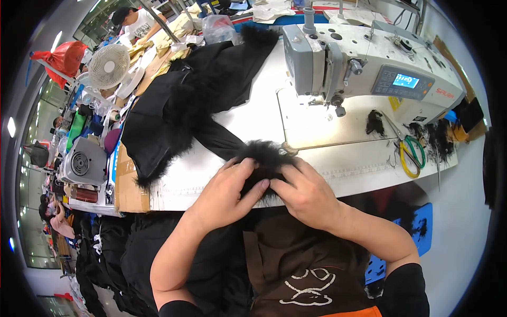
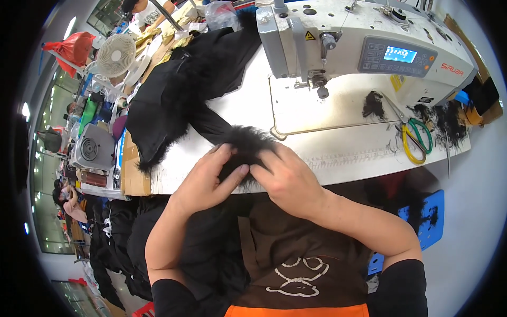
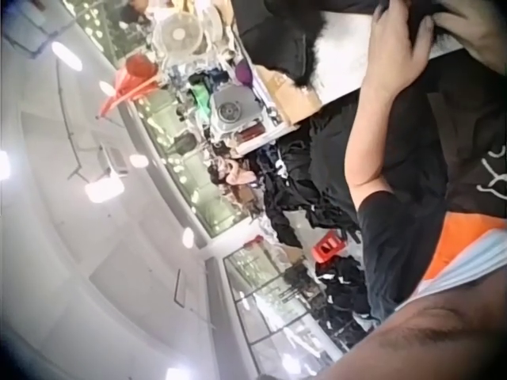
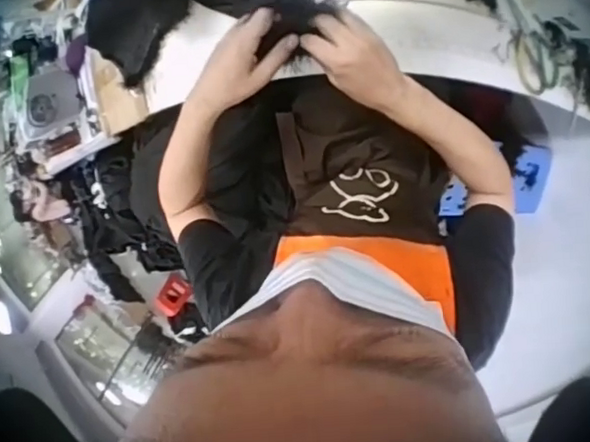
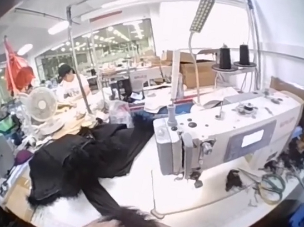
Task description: Sewing a black fur trim onto a piece of black clothing using an industrial sewing machine.
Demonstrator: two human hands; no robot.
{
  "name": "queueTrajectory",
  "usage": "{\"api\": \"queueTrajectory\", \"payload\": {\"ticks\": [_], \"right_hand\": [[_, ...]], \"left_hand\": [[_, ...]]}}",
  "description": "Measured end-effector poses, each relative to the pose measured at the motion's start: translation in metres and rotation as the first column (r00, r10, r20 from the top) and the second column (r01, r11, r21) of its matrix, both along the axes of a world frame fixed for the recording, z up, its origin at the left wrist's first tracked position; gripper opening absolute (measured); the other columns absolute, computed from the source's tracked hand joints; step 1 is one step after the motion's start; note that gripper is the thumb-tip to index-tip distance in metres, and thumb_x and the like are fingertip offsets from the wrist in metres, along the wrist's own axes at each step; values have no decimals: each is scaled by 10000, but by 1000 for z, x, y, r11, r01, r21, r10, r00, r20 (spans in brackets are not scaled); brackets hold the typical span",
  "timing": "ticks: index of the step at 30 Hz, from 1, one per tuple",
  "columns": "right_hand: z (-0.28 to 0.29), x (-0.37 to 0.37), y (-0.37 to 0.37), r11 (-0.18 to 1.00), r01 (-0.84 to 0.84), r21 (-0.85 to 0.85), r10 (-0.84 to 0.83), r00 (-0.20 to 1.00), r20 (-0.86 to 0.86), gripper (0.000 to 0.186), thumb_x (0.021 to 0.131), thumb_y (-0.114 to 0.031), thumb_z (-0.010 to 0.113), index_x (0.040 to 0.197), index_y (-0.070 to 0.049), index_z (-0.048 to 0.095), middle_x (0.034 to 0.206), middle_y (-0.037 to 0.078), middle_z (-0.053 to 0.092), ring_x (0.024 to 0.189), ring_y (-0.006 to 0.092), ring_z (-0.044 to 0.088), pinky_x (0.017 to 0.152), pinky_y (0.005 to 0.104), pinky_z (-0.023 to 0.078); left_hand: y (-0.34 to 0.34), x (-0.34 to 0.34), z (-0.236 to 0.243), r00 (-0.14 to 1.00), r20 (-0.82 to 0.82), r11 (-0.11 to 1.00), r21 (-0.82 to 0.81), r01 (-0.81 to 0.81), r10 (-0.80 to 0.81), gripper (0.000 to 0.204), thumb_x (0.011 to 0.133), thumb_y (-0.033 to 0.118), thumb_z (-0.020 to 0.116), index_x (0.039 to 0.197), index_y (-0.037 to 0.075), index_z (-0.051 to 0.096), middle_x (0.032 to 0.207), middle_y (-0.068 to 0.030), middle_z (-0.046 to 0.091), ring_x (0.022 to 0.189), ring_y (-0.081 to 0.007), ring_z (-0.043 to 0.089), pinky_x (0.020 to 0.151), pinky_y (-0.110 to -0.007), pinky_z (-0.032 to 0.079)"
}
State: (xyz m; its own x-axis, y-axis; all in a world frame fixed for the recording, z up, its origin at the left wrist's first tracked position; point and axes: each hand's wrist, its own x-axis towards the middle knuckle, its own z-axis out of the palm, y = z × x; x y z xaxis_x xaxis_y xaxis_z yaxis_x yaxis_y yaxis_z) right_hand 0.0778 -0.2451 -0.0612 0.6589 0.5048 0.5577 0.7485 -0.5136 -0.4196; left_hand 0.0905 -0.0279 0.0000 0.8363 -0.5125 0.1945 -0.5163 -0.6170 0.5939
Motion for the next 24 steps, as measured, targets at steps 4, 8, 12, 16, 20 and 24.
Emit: {"api": "queueTrajectory", "payload": {"ticks": [4,8,12,16,20,24], "right_hand": [[3,2,-1,999,-8,-44,11,998,63,271,755,-32,654,1023,-18,693,1189,168,637,1059,359,605,935,435,509],[12,4,-8,991,-6,-131,7,1000,8,265,768,-48,652,1028,-26,694,1221,169,635,1079,357,616,949,428,508],[19,10,-13,993,-42,-113,45,999,26,249,790,-62,641,1030,-31,698,1263,168,626,1056,323,638,941,429,515],[28,8,-15,999,-15,-48,20,995,95,227,807,-85,636,1018,-32,697,1199,144,647,1041,294,653,941,438,526],[12,8,-9,983,-181,-38,185,973,140,227,802,-129,633,1007,-58,701,985,76,649,1005,286,655,950,409,529],[6,8,-6,959,-266,-102,270,962,28,244,795,-135,624,1016,-64,700,934,58,625,961,265,652,902,393,535]], "left_hand": [[6,8,1,998,-6,993,103,59,-59,179,923,143,710,974,0,615,930,-177,661,890,-405,625,867,-483,493],[7,23,8,986,48,972,181,148,-159,188,905,146,727,970,1,626,867,-172,638,818,-419,602,844,-483,484],[6,29,13,981,-194,1000,-12,23,-25,195,967,165,696,1038,-11,651,822,-100,652,735,-197,604,754,-338,486],[18,42,8,860,-504,942,-243,-233,83,199,1020,176,654,1096,-7,662,854,29,646,775,-10,512,656,-216,435],[25,48,0,779,-620,868,-333,-369,94,196,999,183,698,1086,9,675,870,72,635,773,8,505,656,-192,418],[25,50,0,748,-659,864,-330,-380,77,159,978,155,725,1051,19,686,918,64,681,823,-4,576,737,-178,462]]}}
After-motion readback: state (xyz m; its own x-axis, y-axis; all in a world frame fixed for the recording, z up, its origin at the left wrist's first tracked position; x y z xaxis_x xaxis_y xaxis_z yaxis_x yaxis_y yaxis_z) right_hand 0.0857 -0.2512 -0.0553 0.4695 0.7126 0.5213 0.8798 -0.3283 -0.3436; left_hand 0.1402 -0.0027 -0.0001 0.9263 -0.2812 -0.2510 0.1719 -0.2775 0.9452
